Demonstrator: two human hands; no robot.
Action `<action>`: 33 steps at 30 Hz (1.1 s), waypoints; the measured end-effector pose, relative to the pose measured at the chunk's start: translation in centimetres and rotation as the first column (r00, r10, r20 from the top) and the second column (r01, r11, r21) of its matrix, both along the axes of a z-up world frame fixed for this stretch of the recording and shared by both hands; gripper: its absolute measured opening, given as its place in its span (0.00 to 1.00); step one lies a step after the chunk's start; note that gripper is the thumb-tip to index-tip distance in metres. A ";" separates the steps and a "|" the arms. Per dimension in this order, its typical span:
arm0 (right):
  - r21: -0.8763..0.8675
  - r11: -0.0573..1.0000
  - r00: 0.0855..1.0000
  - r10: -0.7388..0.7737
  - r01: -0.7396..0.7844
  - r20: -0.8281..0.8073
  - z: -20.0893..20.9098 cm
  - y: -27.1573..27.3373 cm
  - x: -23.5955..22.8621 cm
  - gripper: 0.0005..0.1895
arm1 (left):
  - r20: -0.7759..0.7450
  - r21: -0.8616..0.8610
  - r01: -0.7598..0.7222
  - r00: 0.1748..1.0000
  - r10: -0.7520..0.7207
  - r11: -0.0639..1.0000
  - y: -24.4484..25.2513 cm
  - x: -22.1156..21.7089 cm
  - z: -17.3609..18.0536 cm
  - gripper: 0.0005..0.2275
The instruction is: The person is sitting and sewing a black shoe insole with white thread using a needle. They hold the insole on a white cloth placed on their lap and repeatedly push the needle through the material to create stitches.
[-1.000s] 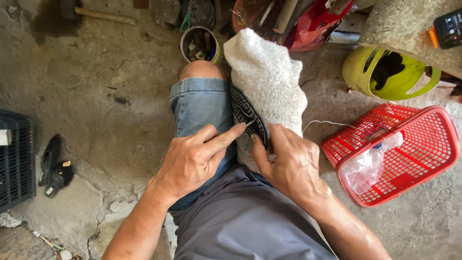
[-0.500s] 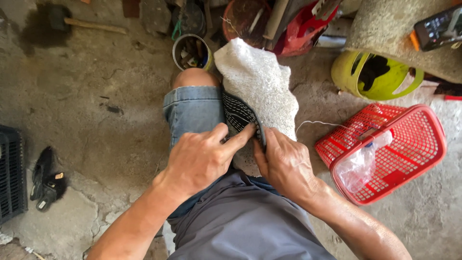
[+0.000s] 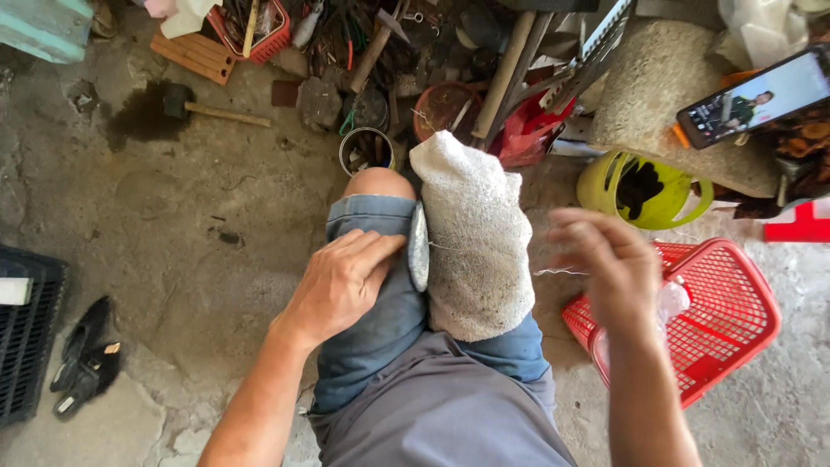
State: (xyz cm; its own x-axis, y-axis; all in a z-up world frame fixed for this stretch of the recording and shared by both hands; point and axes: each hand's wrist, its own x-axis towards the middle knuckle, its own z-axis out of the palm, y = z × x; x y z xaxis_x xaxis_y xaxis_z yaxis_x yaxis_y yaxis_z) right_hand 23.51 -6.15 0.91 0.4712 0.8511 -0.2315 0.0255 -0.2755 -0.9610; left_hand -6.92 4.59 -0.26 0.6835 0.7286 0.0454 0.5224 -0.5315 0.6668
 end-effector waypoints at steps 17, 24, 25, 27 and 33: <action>0.020 0.871 0.636 0.344 -0.491 0.691 0.6 2.1 -6.5 0.05 | 0.131 0.042 -0.065 0.990 0.059 0.997 1.0 1.9 -2.5 0.08; -0.029 0.893 0.751 0.396 -0.450 0.529 -0.1 2.0 -5.1 0.19 | 0.089 0.020 -0.007 0.996 0.005 1.000 2.1 3.9 -2.0 0.07; -0.031 0.895 0.755 0.394 -0.445 0.524 -0.7 2.1 -5.4 0.19 | 0.086 0.016 -0.001 0.996 0.000 1.000 2.3 4.0 -2.1 0.07; -0.100 0.871 0.613 0.416 -0.482 0.672 -1.8 2.4 -6.1 0.07 | 0.131 -0.048 -0.019 0.991 0.025 0.999 2.7 3.9 -2.3 0.07; 0.058 0.894 0.809 0.373 -0.445 0.454 1.1 2.2 -4.4 0.04 | 0.142 -0.070 -0.056 0.988 0.066 0.996 2.9 3.8 -1.9 0.06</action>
State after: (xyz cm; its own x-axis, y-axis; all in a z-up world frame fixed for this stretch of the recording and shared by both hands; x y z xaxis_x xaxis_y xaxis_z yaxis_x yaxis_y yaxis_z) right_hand 19.07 -3.92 1.99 0.0915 0.9941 0.0577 0.5126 0.0027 -0.8586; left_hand -3.12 7.50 -2.20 0.6273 0.7735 0.0903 0.4489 -0.4538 0.7698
